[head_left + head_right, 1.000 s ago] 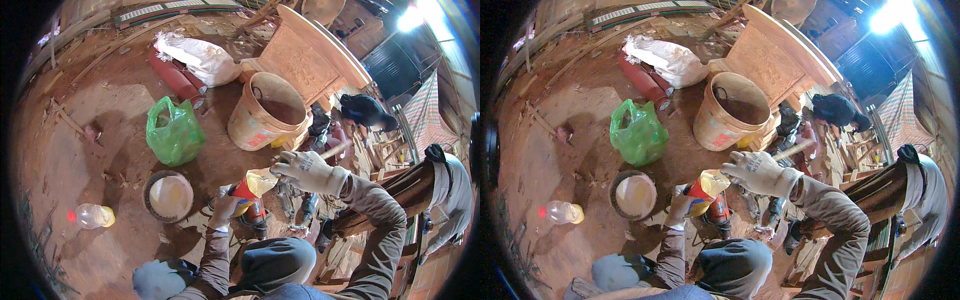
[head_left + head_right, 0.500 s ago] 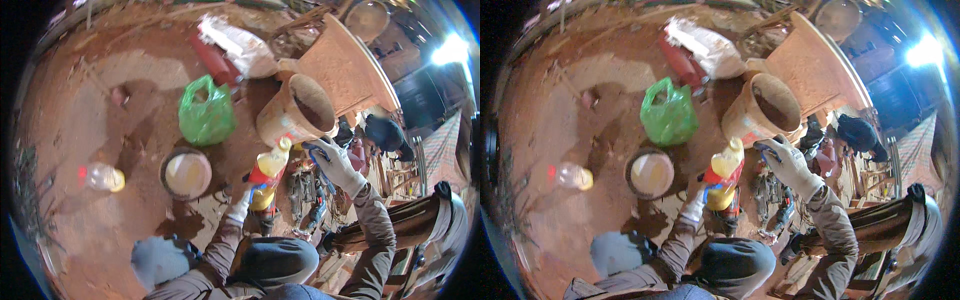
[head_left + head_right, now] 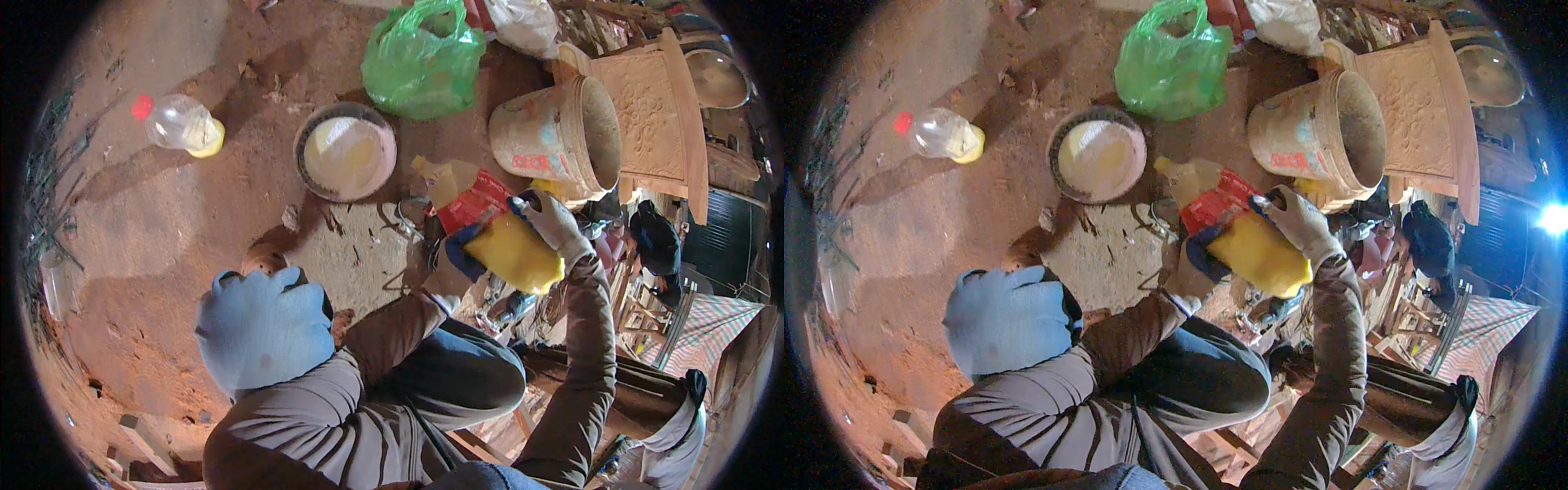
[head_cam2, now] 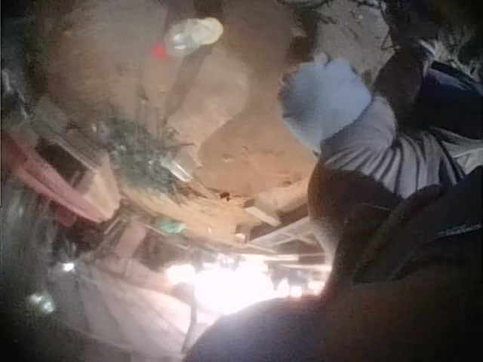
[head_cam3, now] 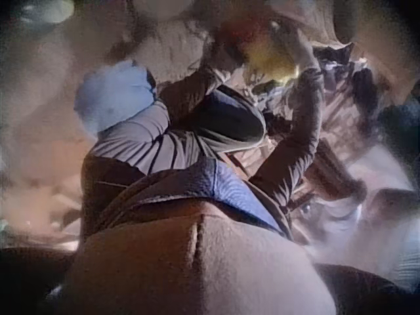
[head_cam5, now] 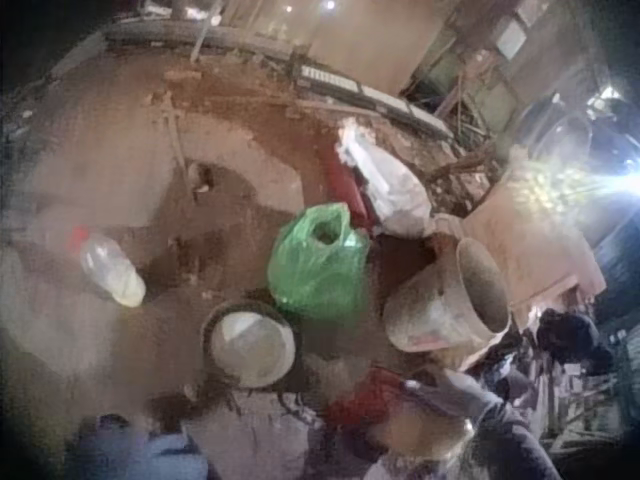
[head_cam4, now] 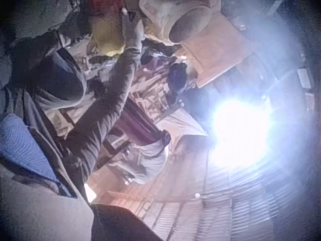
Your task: The person squats on the floor and pours liquids from plastic bottles into a small container, then stirs the mixture with a stick. The mixture changes color as more liquid is added and stirred.
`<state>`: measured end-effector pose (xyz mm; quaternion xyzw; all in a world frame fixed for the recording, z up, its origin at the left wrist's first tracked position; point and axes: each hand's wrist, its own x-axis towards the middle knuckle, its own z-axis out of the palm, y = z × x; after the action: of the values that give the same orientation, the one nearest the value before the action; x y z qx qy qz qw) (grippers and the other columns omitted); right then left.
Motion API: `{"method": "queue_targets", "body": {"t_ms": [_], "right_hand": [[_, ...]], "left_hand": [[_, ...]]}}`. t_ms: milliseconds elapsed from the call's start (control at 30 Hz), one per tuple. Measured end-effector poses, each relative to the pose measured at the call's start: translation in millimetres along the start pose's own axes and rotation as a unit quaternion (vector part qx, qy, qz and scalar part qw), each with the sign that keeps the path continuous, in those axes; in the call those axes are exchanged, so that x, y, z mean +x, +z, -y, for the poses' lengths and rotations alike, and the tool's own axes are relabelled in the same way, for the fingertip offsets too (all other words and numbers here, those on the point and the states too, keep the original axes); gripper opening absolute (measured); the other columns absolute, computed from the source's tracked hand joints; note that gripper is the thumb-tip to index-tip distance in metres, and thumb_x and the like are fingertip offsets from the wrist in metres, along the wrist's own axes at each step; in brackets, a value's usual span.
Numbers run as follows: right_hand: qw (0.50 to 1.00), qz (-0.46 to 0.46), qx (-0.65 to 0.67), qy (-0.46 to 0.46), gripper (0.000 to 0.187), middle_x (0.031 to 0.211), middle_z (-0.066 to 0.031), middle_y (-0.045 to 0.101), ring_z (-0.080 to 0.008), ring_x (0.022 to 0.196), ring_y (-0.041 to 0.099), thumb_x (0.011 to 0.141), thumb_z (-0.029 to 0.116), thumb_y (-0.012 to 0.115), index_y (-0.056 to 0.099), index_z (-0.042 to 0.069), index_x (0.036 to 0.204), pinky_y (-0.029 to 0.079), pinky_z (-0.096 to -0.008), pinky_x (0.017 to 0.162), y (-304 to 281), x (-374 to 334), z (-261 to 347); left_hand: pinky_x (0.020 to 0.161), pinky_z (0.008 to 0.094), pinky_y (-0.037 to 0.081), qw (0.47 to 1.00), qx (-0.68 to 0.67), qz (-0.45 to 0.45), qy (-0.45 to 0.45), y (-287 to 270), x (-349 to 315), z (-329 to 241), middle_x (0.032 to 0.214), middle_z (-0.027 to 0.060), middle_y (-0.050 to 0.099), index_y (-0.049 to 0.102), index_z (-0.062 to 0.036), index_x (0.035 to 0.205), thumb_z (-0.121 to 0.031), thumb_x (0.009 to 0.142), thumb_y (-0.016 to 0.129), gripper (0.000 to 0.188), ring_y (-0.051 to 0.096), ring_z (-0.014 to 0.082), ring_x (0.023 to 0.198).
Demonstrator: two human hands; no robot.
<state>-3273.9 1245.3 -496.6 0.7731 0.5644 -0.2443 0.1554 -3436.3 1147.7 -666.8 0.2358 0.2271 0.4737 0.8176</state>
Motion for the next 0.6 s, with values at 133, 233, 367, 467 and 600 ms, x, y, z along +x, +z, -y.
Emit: {"method": "queue_targets", "body": {"t_ms": [133,233,367,467,600], "right_hand": [[0.992,0.123,0.012,0.028,0.078,0.107,-0.0183,0.074,-0.0307,0.100,0.071,0.083,0.069,0.070,0.068,0.001,0.121,0.053,-0.0415,0.087,-9,13,16],[0.987,0.161,0.005,0.009,0.089,0.105,-0.0172,0.073,-0.0270,0.096,0.070,0.073,0.073,0.076,0.069,-0.003,0.120,0.054,-0.0383,0.085,-19,19,32],[0.987,0.156,-0.016,-0.034,0.081,0.103,-0.0159,0.073,-0.0239,0.093,0.070,0.071,0.059,0.084,0.069,-0.005,0.118,0.054,-0.0360,0.082,-22,29,51],[0.984,0.171,-0.032,-0.026,0.075,0.105,-0.0152,0.074,-0.0234,0.093,0.071,0.072,0.050,0.087,0.069,-0.005,0.120,0.054,-0.0362,0.084,-25,36,73],[0.974,0.223,0.007,0.020,0.078,0.108,-0.0177,0.074,-0.0257,0.094,0.072,0.072,0.054,0.085,0.069,-0.005,0.120,0.055,-0.0375,0.084,-44,26,114]], "left_hand": [[0.105,0.0399,0.053,0.949,-0.304,-0.038,-0.080,-6,9,-4,0.133,0.0084,0.065,0.057,-0.0068,0.140,0.001,0.093,0.065,0.049,0.064,0.0213,0.121],[0.106,0.0405,0.052,0.967,-0.253,-0.030,-0.028,-11,9,-10,0.134,0.0089,0.065,0.058,-0.0083,0.140,-0.004,0.094,0.066,0.047,0.064,0.0225,0.121],[0.107,0.0448,0.051,0.814,-0.575,0.014,-0.080,-16,18,-6,0.132,0.0113,0.068,0.061,-0.0088,0.137,-0.020,0.099,0.062,0.040,0.065,0.0267,0.120],[0.110,0.0513,0.047,0.740,-0.667,0.036,-0.081,-25,27,15,0.132,0.0133,0.068,0.063,-0.0093,0.135,-0.032,0.102,0.055,0.041,0.065,0.0297,0.120],[0.115,0.0529,0.042,0.712,-0.691,-0.006,-0.123,-27,28,10,0.138,0.0129,0.065,0.061,-0.0097,0.138,-0.033,0.103,0.054,0.042,0.061,0.0292,0.127]]}}
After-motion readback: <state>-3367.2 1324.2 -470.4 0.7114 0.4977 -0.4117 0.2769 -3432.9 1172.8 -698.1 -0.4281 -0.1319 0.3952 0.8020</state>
